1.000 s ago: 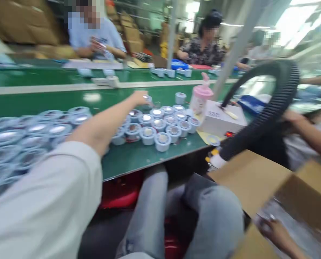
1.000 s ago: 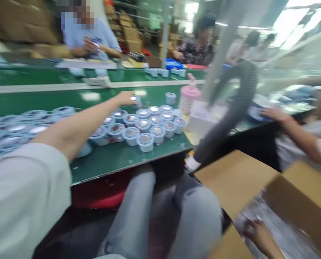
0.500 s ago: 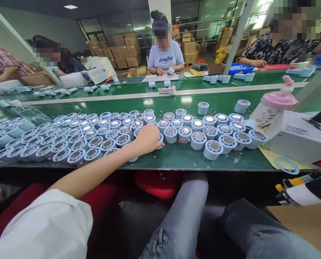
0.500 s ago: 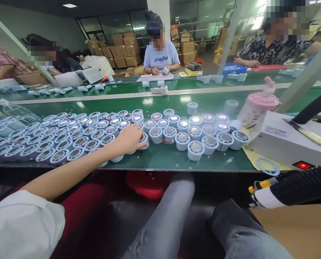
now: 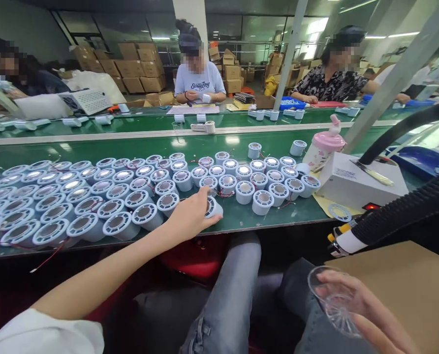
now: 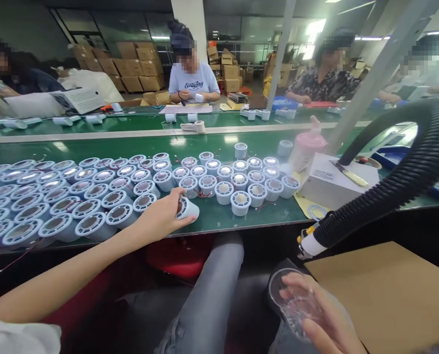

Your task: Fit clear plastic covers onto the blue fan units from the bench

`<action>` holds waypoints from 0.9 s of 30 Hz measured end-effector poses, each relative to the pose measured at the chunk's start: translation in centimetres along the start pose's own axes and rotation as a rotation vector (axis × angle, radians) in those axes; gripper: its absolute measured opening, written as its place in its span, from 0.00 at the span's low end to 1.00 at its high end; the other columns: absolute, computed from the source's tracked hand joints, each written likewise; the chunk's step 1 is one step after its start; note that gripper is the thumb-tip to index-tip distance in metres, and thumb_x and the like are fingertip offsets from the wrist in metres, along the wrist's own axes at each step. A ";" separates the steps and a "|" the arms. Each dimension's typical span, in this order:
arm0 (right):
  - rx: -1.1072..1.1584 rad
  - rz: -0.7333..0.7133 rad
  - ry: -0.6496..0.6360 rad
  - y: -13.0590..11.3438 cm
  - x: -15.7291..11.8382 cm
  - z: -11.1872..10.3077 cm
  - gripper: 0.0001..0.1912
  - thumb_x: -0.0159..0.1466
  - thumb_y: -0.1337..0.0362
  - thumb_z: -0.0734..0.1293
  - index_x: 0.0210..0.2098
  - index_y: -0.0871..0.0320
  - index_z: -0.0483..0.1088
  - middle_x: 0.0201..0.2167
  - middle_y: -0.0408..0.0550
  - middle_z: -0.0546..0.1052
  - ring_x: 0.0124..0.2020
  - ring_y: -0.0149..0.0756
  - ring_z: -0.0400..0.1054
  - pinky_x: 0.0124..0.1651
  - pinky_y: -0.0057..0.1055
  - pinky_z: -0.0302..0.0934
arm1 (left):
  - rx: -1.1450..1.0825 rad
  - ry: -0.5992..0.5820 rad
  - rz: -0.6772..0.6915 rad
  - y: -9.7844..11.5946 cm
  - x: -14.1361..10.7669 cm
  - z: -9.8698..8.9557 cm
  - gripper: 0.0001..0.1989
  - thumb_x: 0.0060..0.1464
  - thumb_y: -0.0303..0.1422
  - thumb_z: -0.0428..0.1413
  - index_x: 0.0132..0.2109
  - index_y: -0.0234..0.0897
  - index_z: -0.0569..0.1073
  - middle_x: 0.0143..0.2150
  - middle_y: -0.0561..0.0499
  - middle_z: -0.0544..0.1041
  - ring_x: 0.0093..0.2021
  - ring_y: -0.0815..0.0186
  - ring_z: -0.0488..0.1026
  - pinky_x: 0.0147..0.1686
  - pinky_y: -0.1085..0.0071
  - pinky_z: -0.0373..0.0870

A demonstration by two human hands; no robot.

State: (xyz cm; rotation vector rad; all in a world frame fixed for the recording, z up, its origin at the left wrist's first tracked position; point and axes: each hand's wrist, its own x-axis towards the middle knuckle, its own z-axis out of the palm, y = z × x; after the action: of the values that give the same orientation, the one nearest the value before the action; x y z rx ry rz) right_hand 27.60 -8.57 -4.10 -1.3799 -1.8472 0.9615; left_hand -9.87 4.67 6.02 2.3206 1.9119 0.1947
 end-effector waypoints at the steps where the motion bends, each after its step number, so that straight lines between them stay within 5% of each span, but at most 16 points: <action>1: 0.034 -0.040 -0.025 -1.1 0.5 0.7 0.20 0.67 0.54 0.56 0.59 0.40 0.60 0.56 0.48 0.70 0.51 0.45 0.71 0.47 0.37 0.72 | -0.194 0.030 0.013 0.5 -0.3 -0.1 0.34 0.52 0.46 0.55 0.60 0.33 0.55 0.47 0.40 0.73 0.47 0.52 0.73 0.42 0.63 0.68; 3: 0.007 -0.107 -0.040 -3.1 1.4 1.9 0.22 0.68 0.58 0.58 0.61 0.40 0.58 0.56 0.49 0.68 0.52 0.44 0.70 0.48 0.35 0.71 | -0.727 -0.006 -0.010 1.8 -1.1 0.2 0.34 0.45 0.44 0.60 0.57 0.36 0.58 0.51 0.42 0.71 0.46 0.57 0.72 0.41 0.66 0.69; 4: -0.061 -0.134 -0.020 -3.9 1.9 2.6 0.23 0.67 0.59 0.59 0.61 0.41 0.58 0.57 0.49 0.67 0.53 0.44 0.69 0.49 0.35 0.71 | -1.015 -0.112 -0.056 2.6 -1.4 0.8 0.31 0.44 0.43 0.59 0.54 0.36 0.61 0.50 0.43 0.71 0.43 0.60 0.72 0.39 0.68 0.70; 7: -0.307 -0.219 0.031 -5.7 2.8 4.3 0.27 0.64 0.61 0.63 0.62 0.46 0.59 0.57 0.55 0.64 0.55 0.49 0.66 0.52 0.42 0.68 | -1.650 -0.671 -0.309 5.2 -2.4 3.9 0.22 0.46 0.46 0.53 0.43 0.33 0.68 0.35 0.47 0.74 0.29 0.66 0.71 0.25 0.73 0.67; 9: -0.444 -0.265 0.088 -6.3 3.0 5.1 0.27 0.63 0.62 0.64 0.62 0.48 0.62 0.58 0.58 0.62 0.55 0.54 0.64 0.51 0.49 0.67 | -1.722 -0.992 -0.386 6.7 -2.9 6.1 0.21 0.49 0.48 0.50 0.39 0.34 0.68 0.27 0.50 0.71 0.20 0.69 0.67 0.16 0.76 0.61; 12: -0.595 -0.224 0.189 -6.6 3.0 5.6 0.26 0.62 0.65 0.64 0.61 0.49 0.64 0.59 0.61 0.59 0.53 0.58 0.64 0.48 0.54 0.67 | -1.535 -1.153 -0.232 8.3 -3.5 8.1 0.20 0.51 0.48 0.52 0.39 0.34 0.70 0.26 0.52 0.71 0.15 0.73 0.61 0.11 0.79 0.51; 14: -0.624 -0.150 0.188 -6.6 2.9 5.5 0.24 0.61 0.68 0.64 0.57 0.51 0.68 0.60 0.61 0.60 0.52 0.58 0.64 0.46 0.54 0.67 | -1.318 -1.106 -0.031 9.0 -3.6 8.0 0.17 0.53 0.44 0.53 0.39 0.34 0.72 0.29 0.51 0.72 0.20 0.73 0.63 0.13 0.79 0.53; 18: -0.381 -0.017 -0.004 -6.3 2.5 4.8 0.09 0.58 0.71 0.67 0.37 0.53 0.74 0.57 0.54 0.64 0.54 0.52 0.63 0.48 0.47 0.67 | -0.920 -0.627 0.378 9.6 -3.7 6.9 0.09 0.56 0.37 0.54 0.39 0.37 0.75 0.38 0.50 0.72 0.38 0.66 0.69 0.38 0.72 0.67; 20: -0.193 0.054 -0.063 -6.4 2.4 4.4 0.03 0.59 0.67 0.68 0.33 0.53 0.73 0.54 0.50 0.66 0.54 0.47 0.64 0.51 0.43 0.66 | -0.875 -0.441 0.420 9.6 -3.9 7.0 0.10 0.57 0.37 0.55 0.42 0.38 0.74 0.42 0.49 0.72 0.43 0.64 0.69 0.46 0.68 0.65; 24: -0.002 0.121 -0.032 -6.7 2.4 4.1 0.11 0.66 0.60 0.63 0.29 0.53 0.73 0.48 0.49 0.69 0.51 0.42 0.66 0.51 0.39 0.64 | -0.955 -0.375 0.387 9.2 -4.5 8.7 0.29 0.43 0.45 0.66 0.52 0.41 0.71 0.44 0.48 0.71 0.43 0.62 0.70 0.44 0.67 0.68; 27: 0.092 0.175 0.023 -6.7 2.4 4.0 0.13 0.64 0.60 0.64 0.26 0.55 0.74 0.46 0.50 0.71 0.47 0.42 0.68 0.45 0.35 0.65 | -0.962 -0.316 0.474 8.9 -4.5 9.9 0.32 0.35 0.45 0.69 0.51 0.43 0.74 0.48 0.46 0.68 0.50 0.58 0.68 0.50 0.63 0.67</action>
State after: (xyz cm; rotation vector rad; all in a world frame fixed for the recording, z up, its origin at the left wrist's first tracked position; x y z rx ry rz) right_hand 20.35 -8.20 -0.45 -1.5082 -1.6651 1.0987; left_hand -0.38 -1.63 -2.22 1.8849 0.7907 0.5908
